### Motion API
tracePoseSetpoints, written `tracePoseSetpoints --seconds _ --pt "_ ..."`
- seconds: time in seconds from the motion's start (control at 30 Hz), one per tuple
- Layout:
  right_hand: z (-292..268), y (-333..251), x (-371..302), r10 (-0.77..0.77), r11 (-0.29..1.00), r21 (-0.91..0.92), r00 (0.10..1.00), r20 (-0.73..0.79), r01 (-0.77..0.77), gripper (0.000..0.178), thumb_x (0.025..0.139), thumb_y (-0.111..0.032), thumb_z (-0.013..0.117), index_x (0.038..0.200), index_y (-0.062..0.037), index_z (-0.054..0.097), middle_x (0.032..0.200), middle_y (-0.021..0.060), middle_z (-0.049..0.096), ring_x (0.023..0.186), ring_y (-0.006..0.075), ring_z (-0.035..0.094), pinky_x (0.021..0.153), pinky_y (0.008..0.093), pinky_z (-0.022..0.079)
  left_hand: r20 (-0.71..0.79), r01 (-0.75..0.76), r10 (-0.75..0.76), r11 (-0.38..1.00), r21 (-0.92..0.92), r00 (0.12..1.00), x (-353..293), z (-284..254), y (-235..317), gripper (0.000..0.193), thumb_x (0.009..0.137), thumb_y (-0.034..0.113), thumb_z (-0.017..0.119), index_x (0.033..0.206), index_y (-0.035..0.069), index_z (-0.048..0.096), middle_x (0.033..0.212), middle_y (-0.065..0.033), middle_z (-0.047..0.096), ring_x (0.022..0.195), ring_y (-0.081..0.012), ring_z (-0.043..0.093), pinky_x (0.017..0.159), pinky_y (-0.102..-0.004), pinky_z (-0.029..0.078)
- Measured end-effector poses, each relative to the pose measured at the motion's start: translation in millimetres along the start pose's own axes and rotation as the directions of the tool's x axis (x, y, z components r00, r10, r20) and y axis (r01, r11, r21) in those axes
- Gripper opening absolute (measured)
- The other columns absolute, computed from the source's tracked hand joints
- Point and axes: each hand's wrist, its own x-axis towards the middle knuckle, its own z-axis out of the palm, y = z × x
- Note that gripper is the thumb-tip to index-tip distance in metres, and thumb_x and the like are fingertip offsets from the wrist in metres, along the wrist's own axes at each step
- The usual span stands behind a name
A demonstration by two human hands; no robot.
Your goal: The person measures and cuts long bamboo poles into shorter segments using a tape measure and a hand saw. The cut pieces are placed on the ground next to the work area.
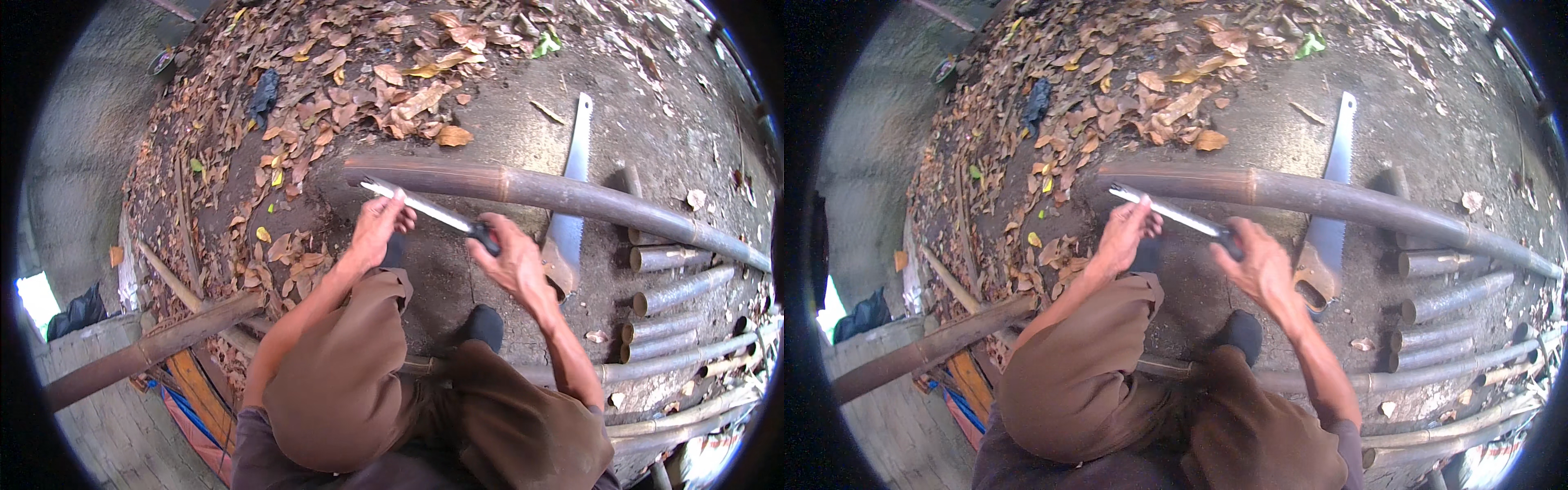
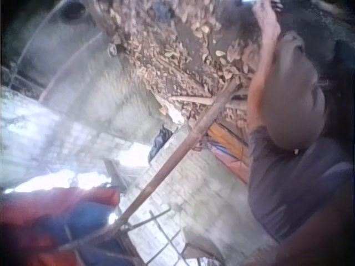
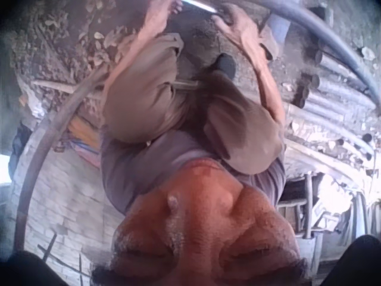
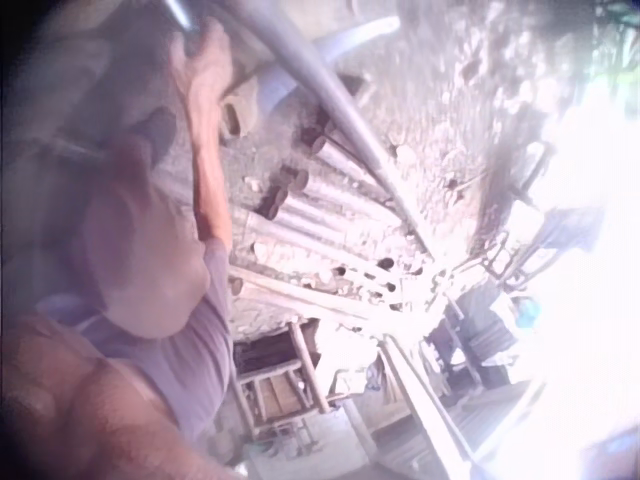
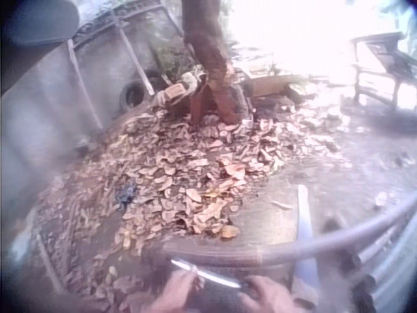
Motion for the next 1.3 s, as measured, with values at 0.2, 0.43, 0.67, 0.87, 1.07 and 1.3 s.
tracePoseSetpoints --seconds 0.2,0.43,0.67,0.87,1.07,1.3 --pt "-50 22 -15 0.006 0.975 -0.220 0.993 -0.120 -0.032 0.045 0.088 -0.036 0.067 0.120 -0.0057 0.061 0.103 0.0151 0.068 0.095 0.0298 0.068 0.085 0.0438 0.055 -0.233 -0.057 0.001 0.971 -0.234 0.973 17 -39 5 0.035 0.098 0.041 0.063 0.088 0.008 0.063 0.076 -0.0026 0.066 0.064 -0.0102 0.061 0.060 -0.0239 0.047" --pt "-96 41 -30 -0.061 0.976 -0.219 0.973 -0.222 0.011 0.041 0.083 -0.030 0.071 0.115 -0.0043 0.063 0.102 0.0161 0.066 0.096 0.0326 0.067 0.086 0.0427 0.052 -0.179 -0.022 -0.003 0.990 -0.138 0.984 28 -25 11 0.036 0.099 0.040 0.062 0.095 0.004 0.063 0.074 -0.0048 0.064 0.063 -0.0119 0.062 0.056 -0.0242 0.048" --pt "-198 136 -41 -0.203 0.941 -0.320 0.941 -0.271 0.111 0.041 0.082 -0.027 0.074 0.115 -0.0043 0.064 0.109 0.0172 0.063 0.103 0.0332 0.065 0.090 0.0417 0.051 0.031 0.197 -0.219 0.924 0.329 0.975 7 -25 43 0.039 0.101 0.040 0.056 0.104 0.001 0.064 0.089 -0.0062 0.065 0.076 -0.0140 0.063 0.069 -0.0270 0.052" --pt "-242 177 -62 -0.091 0.958 -0.288 0.953 -0.288 0.005 0.043 0.082 -0.029 0.075 0.117 -0.0067 0.067 0.115 0.0158 0.063 0.110 0.0304 0.065 0.095 0.0402 0.053 0.296 -0.020 -0.304 0.667 0.745 0.905 15 14 125 0.031 0.100 0.030 0.059 0.104 0.000 0.065 0.087 -0.0059 0.067 0.074 -0.0114 0.062 0.065 -0.0258 0.051" --pt "-245 178 -63 -0.048 0.955 -0.294 0.956 -0.289 -0.041 0.046 0.081 -0.034 0.075 0.117 -0.0066 0.069 0.120 0.0184 0.063 0.109 0.0331 0.063 0.095 0.0404 0.052 0.587 -0.559 -0.266 0.180 0.809 0.764 61 116 179 0.041 0.098 0.041 0.057 0.096 0.000 0.064 0.080 -0.0070 0.063 0.072 -0.0166 0.057 0.070 -0.0332 0.049" --pt "-249 176 -61 -0.042 0.952 -0.303 0.961 -0.273 -0.045 0.047 0.080 -0.033 0.076 0.116 -0.0041 0.070 0.116 0.0155 0.063 0.109 0.0308 0.062 0.097 0.0389 0.050 0.733 -0.685 -0.029 0.332 0.649 0.680 101 269 90 0.059 0.094 0.054 0.057 0.113 0.000 0.066 0.102 -0.0204 0.069 0.097 -0.0282 0.066 0.084 -0.0406 0.053"
